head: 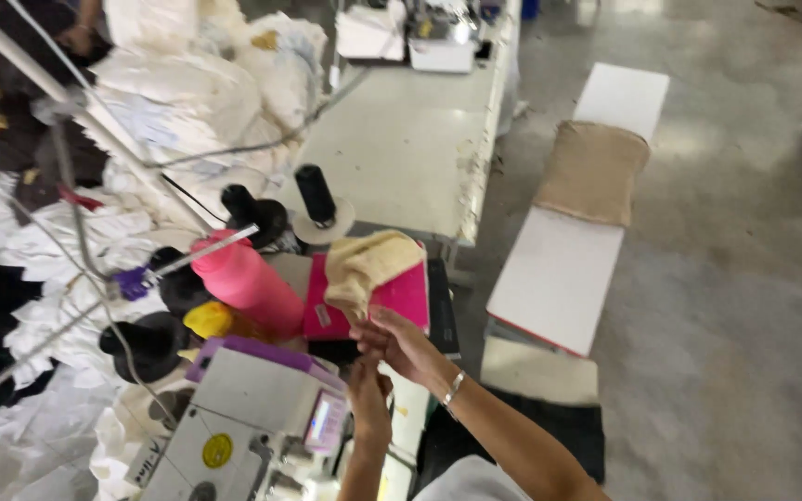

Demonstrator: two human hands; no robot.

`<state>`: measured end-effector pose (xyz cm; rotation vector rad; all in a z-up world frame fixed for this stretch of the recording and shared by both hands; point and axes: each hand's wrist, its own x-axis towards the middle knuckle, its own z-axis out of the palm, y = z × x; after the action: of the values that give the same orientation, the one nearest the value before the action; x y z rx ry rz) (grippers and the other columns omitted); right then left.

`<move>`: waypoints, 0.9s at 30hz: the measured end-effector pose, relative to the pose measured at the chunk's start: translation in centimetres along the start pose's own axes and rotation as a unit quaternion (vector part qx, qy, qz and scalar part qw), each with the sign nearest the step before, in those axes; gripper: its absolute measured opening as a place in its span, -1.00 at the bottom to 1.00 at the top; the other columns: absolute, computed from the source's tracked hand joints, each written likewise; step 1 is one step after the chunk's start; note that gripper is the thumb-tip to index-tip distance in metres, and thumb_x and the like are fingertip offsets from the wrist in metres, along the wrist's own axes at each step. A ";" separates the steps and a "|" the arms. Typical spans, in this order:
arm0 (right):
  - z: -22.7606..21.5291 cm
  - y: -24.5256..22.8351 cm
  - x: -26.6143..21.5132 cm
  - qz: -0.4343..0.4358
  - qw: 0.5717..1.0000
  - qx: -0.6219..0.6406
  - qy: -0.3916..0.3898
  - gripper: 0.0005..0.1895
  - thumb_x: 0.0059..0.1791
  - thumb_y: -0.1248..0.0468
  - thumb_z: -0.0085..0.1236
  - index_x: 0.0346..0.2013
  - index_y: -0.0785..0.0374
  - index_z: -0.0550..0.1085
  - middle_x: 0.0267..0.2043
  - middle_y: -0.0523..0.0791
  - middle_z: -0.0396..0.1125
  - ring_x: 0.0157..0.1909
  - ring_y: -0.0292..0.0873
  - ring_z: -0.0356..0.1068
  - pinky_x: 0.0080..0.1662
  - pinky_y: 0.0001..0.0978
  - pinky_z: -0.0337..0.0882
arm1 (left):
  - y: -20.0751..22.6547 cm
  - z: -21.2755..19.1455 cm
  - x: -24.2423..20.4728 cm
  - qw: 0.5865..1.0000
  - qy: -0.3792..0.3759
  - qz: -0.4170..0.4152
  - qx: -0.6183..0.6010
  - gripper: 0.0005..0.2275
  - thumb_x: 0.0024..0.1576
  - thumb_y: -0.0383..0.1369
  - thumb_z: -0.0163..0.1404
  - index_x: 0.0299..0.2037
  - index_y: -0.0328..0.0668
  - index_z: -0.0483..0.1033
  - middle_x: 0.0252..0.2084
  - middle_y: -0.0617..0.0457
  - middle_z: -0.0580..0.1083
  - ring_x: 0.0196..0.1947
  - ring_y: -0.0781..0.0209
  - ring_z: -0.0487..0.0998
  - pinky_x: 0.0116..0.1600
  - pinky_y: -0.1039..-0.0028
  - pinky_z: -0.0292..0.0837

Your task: Threading an industrial overlock sewing machine, including replacing thread spools and using tweezers for precision threading.

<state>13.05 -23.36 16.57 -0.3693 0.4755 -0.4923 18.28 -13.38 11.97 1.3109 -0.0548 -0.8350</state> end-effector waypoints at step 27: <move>-9.7 -11.1 22.5 0.248 0.752 -0.582 -0.184 -0.79 0.16 0.20 0.04 -0.08 0.23 0.57 -0.43 -0.22 0.35 -0.53 -0.41 0.14 -0.41 -0.61 0.10 | 20.5 16.2 33.5 0.794 0.001 0.244 0.557 -0.39 0.12 -0.21 0.07 0.33 -0.17 0.07 -0.03 -0.13 0.47 0.02 -0.20 0.50 -0.05 0.06 0.41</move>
<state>21.54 -46.48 5.73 -1.4765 0.4208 0.4844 44.86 -45.37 20.72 2.2520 -0.9762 -0.2912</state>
